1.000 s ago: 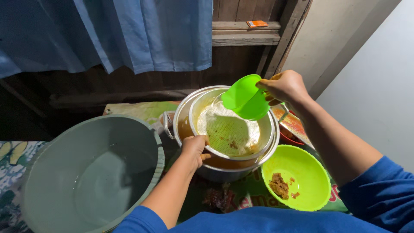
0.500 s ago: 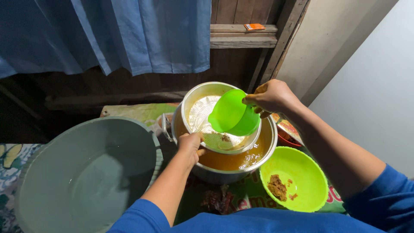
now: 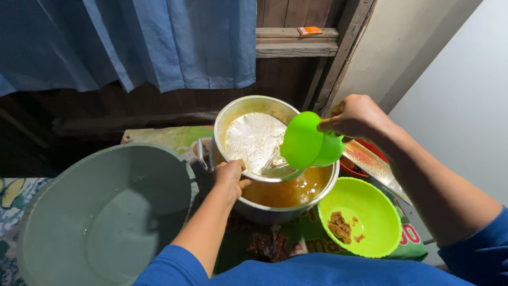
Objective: The person pours a yellow liquid from a large pot into a strainer placed over another pot, using a green plastic scoop to transfer the liquid. They repeatedly rinse the strainer with water from a basin and press the residue to extract more liquid.
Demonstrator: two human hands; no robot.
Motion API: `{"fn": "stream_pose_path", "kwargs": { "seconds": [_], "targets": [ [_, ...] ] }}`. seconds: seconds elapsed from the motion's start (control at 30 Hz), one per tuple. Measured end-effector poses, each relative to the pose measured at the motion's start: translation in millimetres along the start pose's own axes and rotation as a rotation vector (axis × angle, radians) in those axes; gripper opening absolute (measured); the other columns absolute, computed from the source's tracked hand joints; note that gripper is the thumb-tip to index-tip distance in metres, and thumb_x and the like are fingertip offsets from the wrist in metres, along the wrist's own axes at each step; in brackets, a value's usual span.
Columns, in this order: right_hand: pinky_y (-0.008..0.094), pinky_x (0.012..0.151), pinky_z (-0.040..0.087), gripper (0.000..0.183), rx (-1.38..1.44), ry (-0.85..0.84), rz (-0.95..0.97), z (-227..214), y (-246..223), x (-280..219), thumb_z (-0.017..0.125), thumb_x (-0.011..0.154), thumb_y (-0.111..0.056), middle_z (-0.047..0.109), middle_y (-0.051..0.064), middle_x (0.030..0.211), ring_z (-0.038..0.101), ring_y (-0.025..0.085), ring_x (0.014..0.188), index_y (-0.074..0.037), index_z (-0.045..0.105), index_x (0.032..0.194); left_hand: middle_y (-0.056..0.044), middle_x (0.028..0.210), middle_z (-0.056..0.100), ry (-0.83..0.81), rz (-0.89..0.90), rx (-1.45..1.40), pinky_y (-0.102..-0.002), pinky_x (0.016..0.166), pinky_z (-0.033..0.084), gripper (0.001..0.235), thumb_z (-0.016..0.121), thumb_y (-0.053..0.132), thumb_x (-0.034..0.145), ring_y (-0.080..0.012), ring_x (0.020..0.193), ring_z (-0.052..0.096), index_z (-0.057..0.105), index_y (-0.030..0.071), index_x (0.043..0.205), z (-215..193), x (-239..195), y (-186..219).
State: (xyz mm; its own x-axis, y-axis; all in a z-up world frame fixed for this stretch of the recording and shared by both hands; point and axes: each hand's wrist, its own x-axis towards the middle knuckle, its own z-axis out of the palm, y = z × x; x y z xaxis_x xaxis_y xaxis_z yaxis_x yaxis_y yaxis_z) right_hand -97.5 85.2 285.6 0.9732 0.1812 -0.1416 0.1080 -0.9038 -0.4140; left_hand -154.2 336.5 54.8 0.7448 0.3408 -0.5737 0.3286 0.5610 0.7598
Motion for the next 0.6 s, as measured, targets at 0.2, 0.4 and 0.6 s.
{"fn": "stream_pose_path", "kwargs": {
  "seconds": [0.2,0.4,0.6],
  "targets": [
    [0.042,0.075,0.061,0.043,-0.266,0.187,-0.046,-3.1,17.2,13.7,0.085,0.075,-0.038,0.077,0.019,0.085,0.077,0.03,0.078,-0.002,0.08,0.097,-0.02,0.114,0.066,-0.012,-0.001,-0.012,-0.055,0.082,0.06,0.029,0.058,0.001,0.084,-0.0366,0.097,0.07,0.059,-0.005,0.113,-0.1,-8.7,4.8],
    [0.044,0.08,0.059,0.045,-0.371,0.379,-0.171,11.6,29.8,26.1,0.089,0.071,-0.042,0.074,0.016,0.095,0.073,0.035,0.087,-0.009,0.079,0.101,-0.019,0.114,0.066,-0.002,0.004,0.017,-0.055,0.082,0.06,0.031,0.058,0.001,0.083,-0.0364,0.098,0.069,0.059,-0.003,0.113,0.0,-16.9,9.2],
    [0.045,0.085,0.057,0.038,-0.319,0.481,-0.348,29.1,23.1,20.9,0.091,0.071,-0.036,0.069,0.014,0.107,0.069,0.036,0.093,-0.006,0.077,0.089,-0.019,0.111,0.065,-0.004,-0.016,0.01,-0.052,0.075,0.064,0.029,0.059,-0.001,0.082,-0.0362,0.094,0.07,0.06,-0.004,0.111,0.6,-12.7,6.2]
  ]
}}
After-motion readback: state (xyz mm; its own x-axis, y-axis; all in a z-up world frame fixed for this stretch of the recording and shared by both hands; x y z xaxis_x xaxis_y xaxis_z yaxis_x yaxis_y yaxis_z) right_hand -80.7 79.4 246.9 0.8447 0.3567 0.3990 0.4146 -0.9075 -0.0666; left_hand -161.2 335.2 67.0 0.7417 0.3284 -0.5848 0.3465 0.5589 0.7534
